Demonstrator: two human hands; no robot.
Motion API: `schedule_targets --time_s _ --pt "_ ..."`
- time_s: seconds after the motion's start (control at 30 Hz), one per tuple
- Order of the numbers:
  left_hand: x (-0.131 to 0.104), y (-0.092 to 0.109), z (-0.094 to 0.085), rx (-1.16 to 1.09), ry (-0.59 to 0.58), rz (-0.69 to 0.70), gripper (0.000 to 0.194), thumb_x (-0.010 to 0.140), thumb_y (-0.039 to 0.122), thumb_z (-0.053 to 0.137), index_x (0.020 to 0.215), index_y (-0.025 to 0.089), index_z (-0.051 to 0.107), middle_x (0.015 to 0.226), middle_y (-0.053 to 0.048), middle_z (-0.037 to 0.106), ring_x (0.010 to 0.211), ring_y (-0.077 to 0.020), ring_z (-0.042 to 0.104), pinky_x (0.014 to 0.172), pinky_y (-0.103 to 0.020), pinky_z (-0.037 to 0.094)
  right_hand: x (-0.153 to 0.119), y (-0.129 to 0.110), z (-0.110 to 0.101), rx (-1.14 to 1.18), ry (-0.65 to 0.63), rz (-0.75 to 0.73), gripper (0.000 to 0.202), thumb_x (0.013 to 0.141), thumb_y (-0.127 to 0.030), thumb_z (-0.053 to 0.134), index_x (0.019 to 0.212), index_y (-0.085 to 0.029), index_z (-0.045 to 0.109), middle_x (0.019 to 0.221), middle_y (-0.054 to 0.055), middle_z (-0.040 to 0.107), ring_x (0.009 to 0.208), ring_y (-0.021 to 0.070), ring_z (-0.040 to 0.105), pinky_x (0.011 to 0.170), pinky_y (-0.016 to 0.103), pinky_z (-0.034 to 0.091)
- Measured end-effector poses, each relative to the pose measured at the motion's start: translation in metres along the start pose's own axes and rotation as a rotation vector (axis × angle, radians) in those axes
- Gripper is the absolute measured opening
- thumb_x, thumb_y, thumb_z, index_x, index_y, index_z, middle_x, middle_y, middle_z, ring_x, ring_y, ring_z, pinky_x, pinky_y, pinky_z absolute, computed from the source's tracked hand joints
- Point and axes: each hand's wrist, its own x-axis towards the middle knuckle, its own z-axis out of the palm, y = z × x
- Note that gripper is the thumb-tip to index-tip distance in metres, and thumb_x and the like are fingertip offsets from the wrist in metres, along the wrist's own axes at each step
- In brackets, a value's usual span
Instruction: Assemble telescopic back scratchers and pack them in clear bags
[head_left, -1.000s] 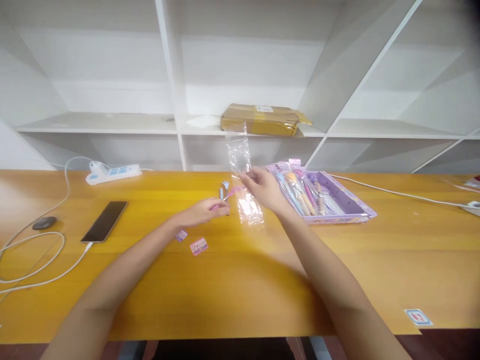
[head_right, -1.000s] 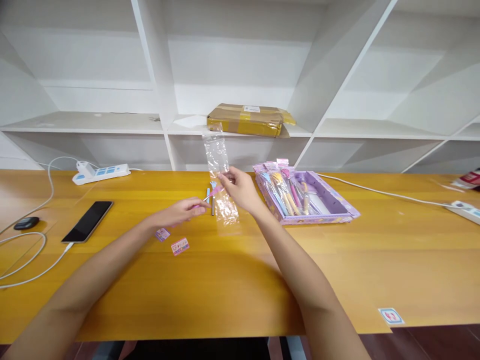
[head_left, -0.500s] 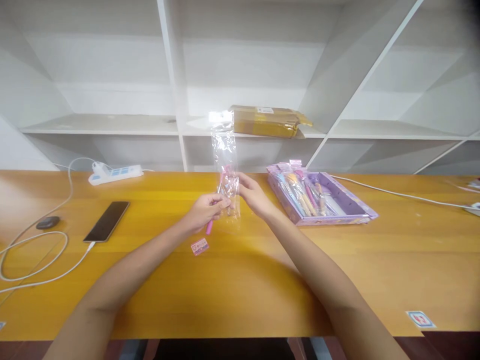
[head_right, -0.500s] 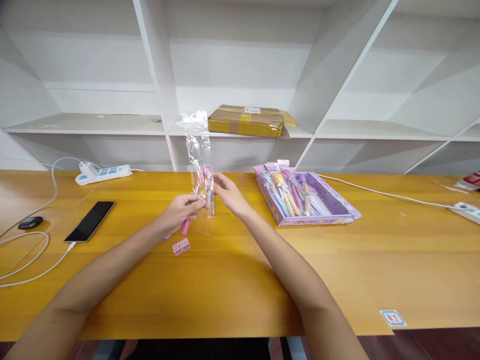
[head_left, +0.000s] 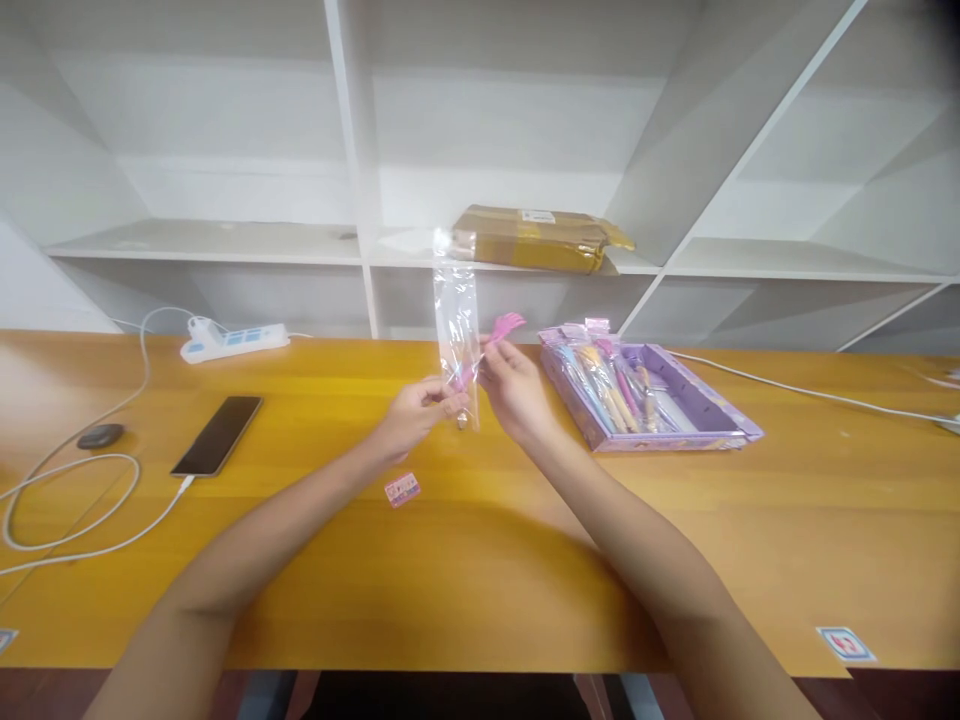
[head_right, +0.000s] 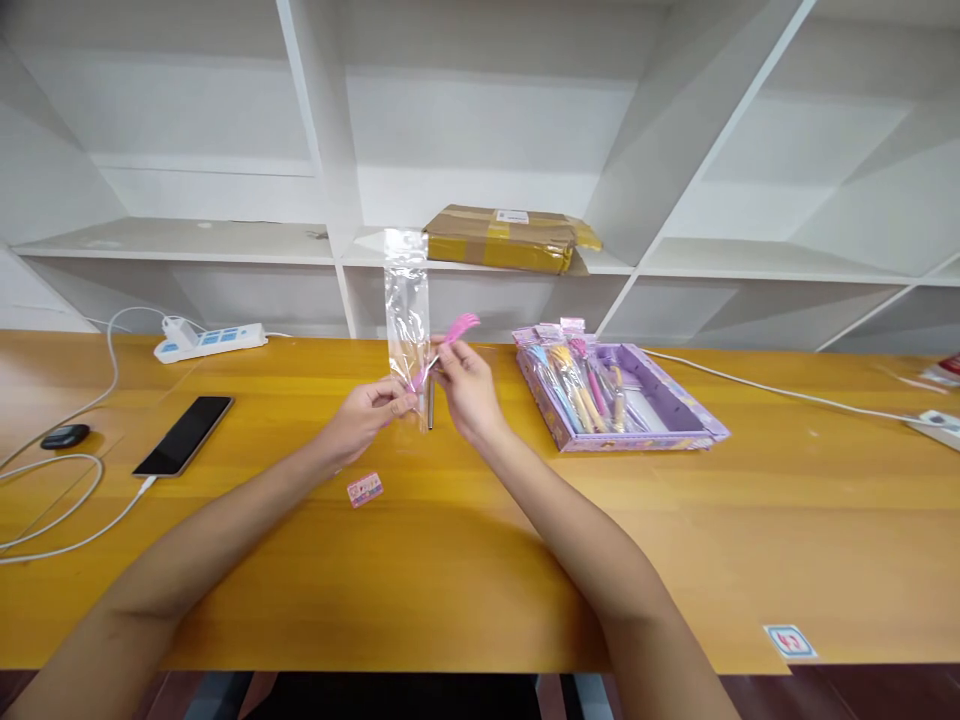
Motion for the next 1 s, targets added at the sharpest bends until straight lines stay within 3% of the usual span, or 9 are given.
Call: schedule_targets --time_s 0.07,0.17,0.27,0.4,0.5,0.57,0.73,1.0 --pt "0.004 0.003 -0.004 -0.051 0.081 0.038 0.038 0.085 0.051 0.086 0.072 0.017 0.074 0.087 -0.004 0.07 0.085 -0.0135 0.065 0.077 -0.024 0.052 0.003 -0.016 -0.008 0.037 0.059 -0.117 0.036 0.091 -0.056 0.076 0.109 -0.026 0.066 0.081 -0.003 0.056 0.073 0.0132 0.058 0.068 0.027 0.052" --pt "0.009 0.01 -0.012 -0.154 0.243 0.071 0.042 0.076 0.055 0.093 0.075 0.017 0.075 0.072 -0.001 0.066 0.065 -0.0102 0.058 0.063 -0.024 0.049 0.001 -0.047 -0.021 -0.015 0.02 -0.174 0.03 0.098 -0.054 0.071 0.112 -0.028 0.066 0.072 -0.007 0.044 0.05 0.0092 0.035 0.047 0.024 0.033" --pt "0.013 0.02 -0.023 -0.204 0.438 0.182 0.047 0.07 0.059 0.096 0.076 0.017 0.074 0.065 0.002 0.063 0.053 -0.0073 0.05 0.05 -0.022 0.041 -0.014 -0.076 -0.026 -0.208 -0.18 -0.088 0.03 0.104 -0.055 0.065 0.109 -0.025 0.066 0.065 -0.008 0.048 0.043 0.0078 0.024 0.041 0.026 0.019" --pt "0.015 0.036 -0.037 -0.263 0.603 0.328 0.048 0.065 0.056 0.1 0.075 0.018 0.073 0.069 0.002 0.066 0.053 -0.0066 0.053 0.048 -0.02 0.043 -0.039 -0.092 -0.018 -0.406 -0.479 0.041 0.037 0.109 -0.055 0.058 0.092 -0.022 0.059 0.064 -0.005 0.059 0.045 0.0071 0.037 0.044 0.024 0.028" --pt "0.013 0.046 -0.042 -0.257 0.627 0.388 0.046 0.068 0.054 0.099 0.075 0.018 0.072 0.072 0.001 0.068 0.055 -0.0068 0.056 0.049 -0.02 0.045 -0.05 -0.089 -0.006 -0.532 -0.644 0.07 0.037 0.112 -0.051 0.052 0.092 -0.021 0.059 0.072 -0.002 0.066 0.052 0.008 0.047 0.051 0.024 0.038" --pt "0.01 0.051 -0.043 -0.24 0.61 0.39 0.045 0.071 0.055 0.097 0.076 0.018 0.072 0.073 0.0 0.069 0.056 -0.0076 0.058 0.049 -0.02 0.046 -0.053 -0.085 0.001 -0.636 -0.685 0.036 0.035 0.114 -0.046 0.048 0.093 -0.021 0.061 0.075 -0.001 0.067 0.056 0.009 0.052 0.056 0.024 0.041" --pt "0.003 0.053 -0.036 -0.201 0.553 0.387 0.042 0.077 0.053 0.095 0.078 0.018 0.072 0.072 -0.001 0.07 0.058 -0.0095 0.063 0.053 -0.022 0.052 -0.054 -0.07 0.012 -0.753 -0.591 -0.131 0.031 0.115 -0.038 0.046 0.092 -0.021 0.06 0.076 -0.002 0.069 0.065 0.0102 0.057 0.067 0.024 0.044" --pt "-0.002 0.052 -0.024 -0.2 0.538 0.32 0.043 0.078 0.055 0.093 0.082 0.018 0.071 0.079 -0.004 0.077 0.073 -0.0151 0.074 0.063 -0.024 0.059 -0.052 -0.059 0.014 -0.826 -0.507 -0.185 0.034 0.115 -0.047 0.044 0.093 -0.025 0.056 0.077 -0.001 0.069 0.063 0.0131 0.057 0.067 0.027 0.043"
